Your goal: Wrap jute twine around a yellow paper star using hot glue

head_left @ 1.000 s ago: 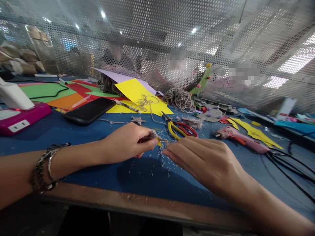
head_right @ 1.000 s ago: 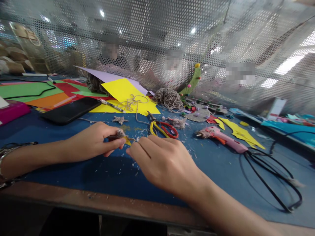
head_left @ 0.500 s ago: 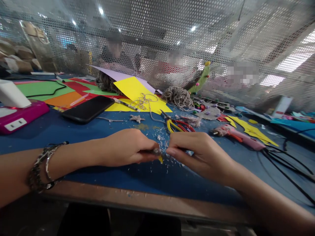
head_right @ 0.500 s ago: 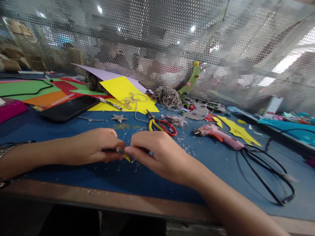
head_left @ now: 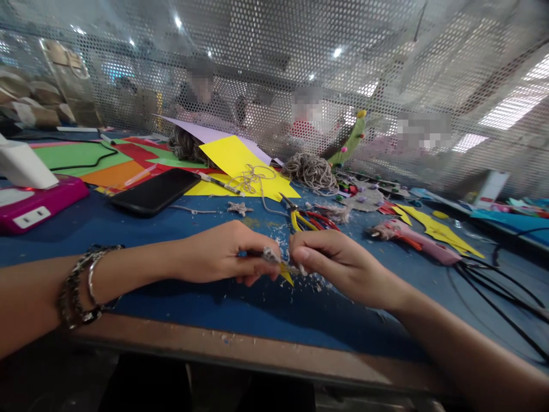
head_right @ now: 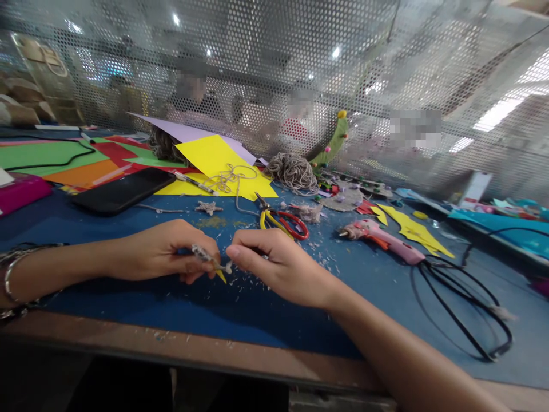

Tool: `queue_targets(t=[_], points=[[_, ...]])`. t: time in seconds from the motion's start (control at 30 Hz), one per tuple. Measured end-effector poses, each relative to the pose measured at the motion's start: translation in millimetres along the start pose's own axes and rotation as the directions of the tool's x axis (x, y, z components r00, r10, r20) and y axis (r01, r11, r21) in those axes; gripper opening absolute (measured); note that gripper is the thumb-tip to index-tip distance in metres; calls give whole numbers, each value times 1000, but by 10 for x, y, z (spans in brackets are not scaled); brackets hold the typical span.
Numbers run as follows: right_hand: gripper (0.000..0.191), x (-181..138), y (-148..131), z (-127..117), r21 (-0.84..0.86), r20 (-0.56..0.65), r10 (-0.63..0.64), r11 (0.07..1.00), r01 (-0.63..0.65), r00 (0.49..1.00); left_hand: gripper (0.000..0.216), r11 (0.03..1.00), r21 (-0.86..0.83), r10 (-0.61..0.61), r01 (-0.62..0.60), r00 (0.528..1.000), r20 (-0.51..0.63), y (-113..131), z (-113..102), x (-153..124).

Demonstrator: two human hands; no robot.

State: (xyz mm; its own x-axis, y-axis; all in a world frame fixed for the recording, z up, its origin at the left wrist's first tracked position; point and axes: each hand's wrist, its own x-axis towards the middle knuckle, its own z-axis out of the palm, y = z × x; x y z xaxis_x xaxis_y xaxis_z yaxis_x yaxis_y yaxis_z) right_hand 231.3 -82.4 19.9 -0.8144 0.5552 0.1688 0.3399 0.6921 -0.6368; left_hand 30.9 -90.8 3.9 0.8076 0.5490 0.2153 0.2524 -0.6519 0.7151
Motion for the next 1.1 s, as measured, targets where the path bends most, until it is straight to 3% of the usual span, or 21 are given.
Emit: queue_targets(t=[0.37,0.57,0.77,0.83,0.93,1.1], points=[[27,-21,-24,43,164,-71,30,986,-18,997,20,937,-336,-135,91,985,-108,47,10,-5],[24,-19,-41,69,147,-182,23,989,4,983,21,954,-281,-185,103,941,-283,30,15,7],[10,-9,-70,73,126,-173,65,991,-44,983,23,962,-242,-205,126,919,-338,23,9,14],[9,-6,-73,78,58,-187,78,996,-69,979,24,963,-215,-235,163,898,-372,33,0,17],[11,-19,-71,88,-198,-255,39,976,-92,966,23,958,-184,-279,222,869,-408,48,-12,20],[13,-58,-66,106,-623,-254,-217,782,12,943,23,953,-167,-301,253,855,-423,59,-17,16]])
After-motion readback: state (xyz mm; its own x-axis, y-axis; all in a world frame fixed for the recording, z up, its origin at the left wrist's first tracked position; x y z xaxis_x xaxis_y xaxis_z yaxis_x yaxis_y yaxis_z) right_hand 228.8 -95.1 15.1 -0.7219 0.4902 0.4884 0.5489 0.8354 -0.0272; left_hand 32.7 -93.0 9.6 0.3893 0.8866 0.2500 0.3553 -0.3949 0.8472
